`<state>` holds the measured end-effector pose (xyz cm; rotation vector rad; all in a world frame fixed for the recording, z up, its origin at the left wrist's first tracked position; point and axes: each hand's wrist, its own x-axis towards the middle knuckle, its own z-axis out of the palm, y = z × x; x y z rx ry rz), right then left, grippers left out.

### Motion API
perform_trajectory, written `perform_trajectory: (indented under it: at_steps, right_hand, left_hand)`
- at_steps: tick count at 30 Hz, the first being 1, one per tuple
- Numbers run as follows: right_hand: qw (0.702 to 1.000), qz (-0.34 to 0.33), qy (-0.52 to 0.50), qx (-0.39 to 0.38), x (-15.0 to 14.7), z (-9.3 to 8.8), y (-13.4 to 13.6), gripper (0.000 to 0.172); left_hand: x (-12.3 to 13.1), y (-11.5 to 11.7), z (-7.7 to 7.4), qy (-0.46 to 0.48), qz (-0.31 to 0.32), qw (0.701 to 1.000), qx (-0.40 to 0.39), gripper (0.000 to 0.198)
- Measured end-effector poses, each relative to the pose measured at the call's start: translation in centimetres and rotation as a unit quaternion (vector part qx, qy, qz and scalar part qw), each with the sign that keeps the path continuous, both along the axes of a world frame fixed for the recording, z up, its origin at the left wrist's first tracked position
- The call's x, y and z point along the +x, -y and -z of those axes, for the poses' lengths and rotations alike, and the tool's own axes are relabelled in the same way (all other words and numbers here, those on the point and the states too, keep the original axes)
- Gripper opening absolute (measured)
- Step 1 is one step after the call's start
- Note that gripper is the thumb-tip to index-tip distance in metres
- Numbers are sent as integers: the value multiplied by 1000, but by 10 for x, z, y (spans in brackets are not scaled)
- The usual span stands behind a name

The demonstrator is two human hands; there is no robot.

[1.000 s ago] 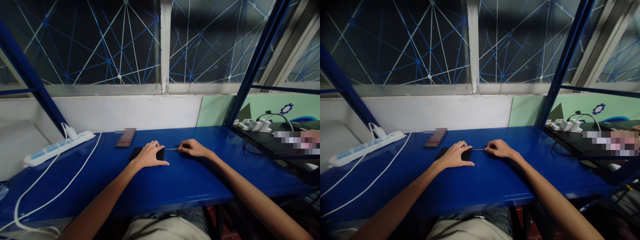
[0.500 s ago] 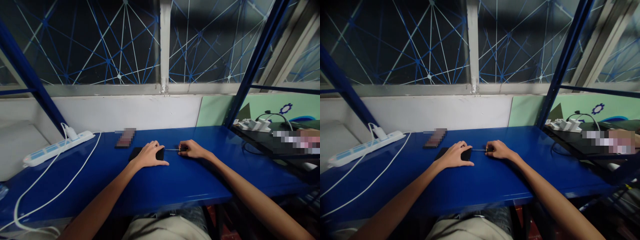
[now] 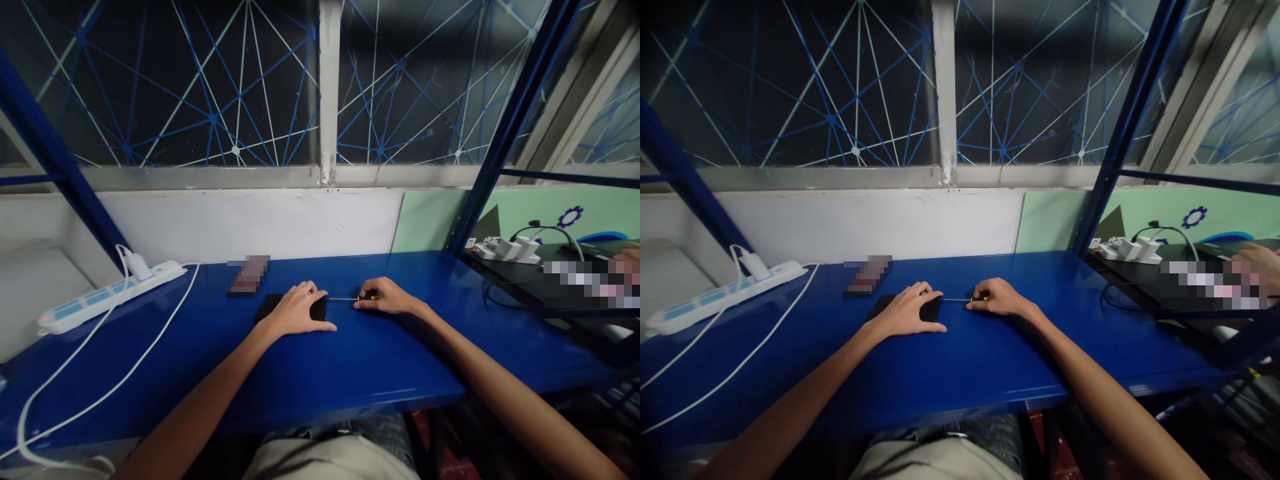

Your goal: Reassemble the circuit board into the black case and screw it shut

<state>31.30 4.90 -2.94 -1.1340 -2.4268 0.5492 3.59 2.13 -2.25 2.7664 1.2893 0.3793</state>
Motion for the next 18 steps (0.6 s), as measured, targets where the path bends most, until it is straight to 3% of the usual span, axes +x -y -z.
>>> perform_trajectory:
  at_steps: [18]
  right_hand:
    - [999, 38, 8, 16, -8, -6, 10, 32]
  left_hand:
    - [0, -1, 2, -5, 2, 1000, 5, 91]
